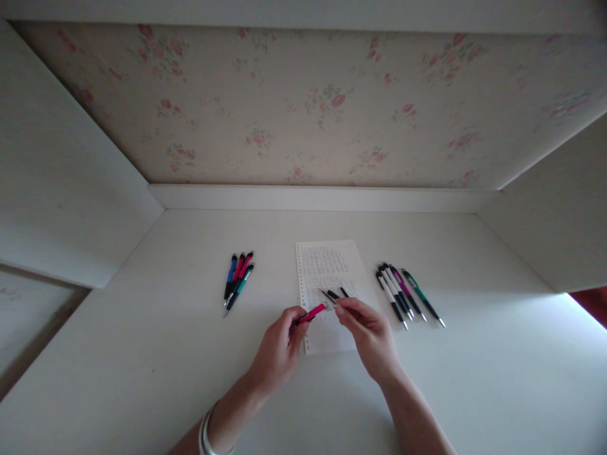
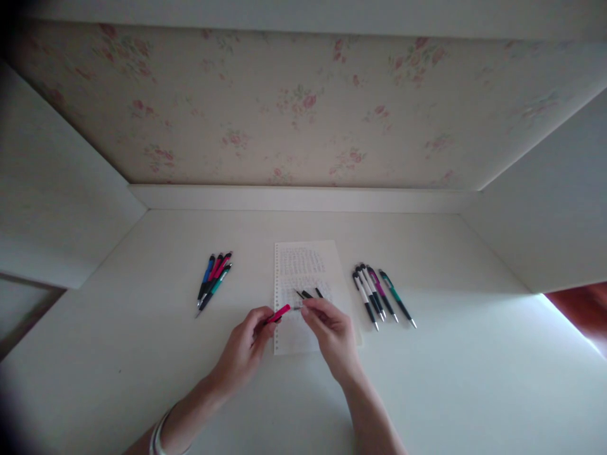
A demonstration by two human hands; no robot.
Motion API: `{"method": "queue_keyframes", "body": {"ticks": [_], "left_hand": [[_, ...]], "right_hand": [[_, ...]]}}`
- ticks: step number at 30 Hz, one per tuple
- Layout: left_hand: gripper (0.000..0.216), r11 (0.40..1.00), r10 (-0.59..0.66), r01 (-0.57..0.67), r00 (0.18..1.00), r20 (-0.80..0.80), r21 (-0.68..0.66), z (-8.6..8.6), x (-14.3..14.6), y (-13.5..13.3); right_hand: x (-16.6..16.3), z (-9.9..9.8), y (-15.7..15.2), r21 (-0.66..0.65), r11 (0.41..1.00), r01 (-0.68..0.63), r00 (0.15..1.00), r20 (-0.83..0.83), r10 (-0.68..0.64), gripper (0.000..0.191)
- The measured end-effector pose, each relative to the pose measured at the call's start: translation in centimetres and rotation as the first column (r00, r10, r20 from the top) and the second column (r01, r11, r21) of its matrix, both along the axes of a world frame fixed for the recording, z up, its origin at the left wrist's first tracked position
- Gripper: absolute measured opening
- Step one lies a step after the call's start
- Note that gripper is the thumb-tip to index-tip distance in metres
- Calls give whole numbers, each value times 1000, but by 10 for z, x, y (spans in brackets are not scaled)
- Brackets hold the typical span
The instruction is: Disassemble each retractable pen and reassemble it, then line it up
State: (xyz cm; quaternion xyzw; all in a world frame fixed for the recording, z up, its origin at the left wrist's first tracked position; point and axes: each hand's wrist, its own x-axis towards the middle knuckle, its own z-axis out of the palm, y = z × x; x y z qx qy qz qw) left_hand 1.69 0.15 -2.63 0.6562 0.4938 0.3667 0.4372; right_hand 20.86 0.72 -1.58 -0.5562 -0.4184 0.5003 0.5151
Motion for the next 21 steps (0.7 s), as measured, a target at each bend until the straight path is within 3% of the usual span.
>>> {"method": "queue_keyframes", "body": {"ticks": [5, 11, 21], "left_hand": [[16, 1000, 4, -3, 999, -38, 11, 1, 1, 1], [16, 998, -15, 21, 995, -95, 59, -5, 0, 0], [15, 994, -15, 26, 994, -107, 102, -5, -1, 0]], "right_hand": [[6, 2, 0, 93, 993, -70, 991, 118, 59, 14], [4, 3, -2, 27, 998, -63, 994, 91, 61, 16], [9, 9, -2, 113, 977, -181, 962, 226, 152, 11]]}}
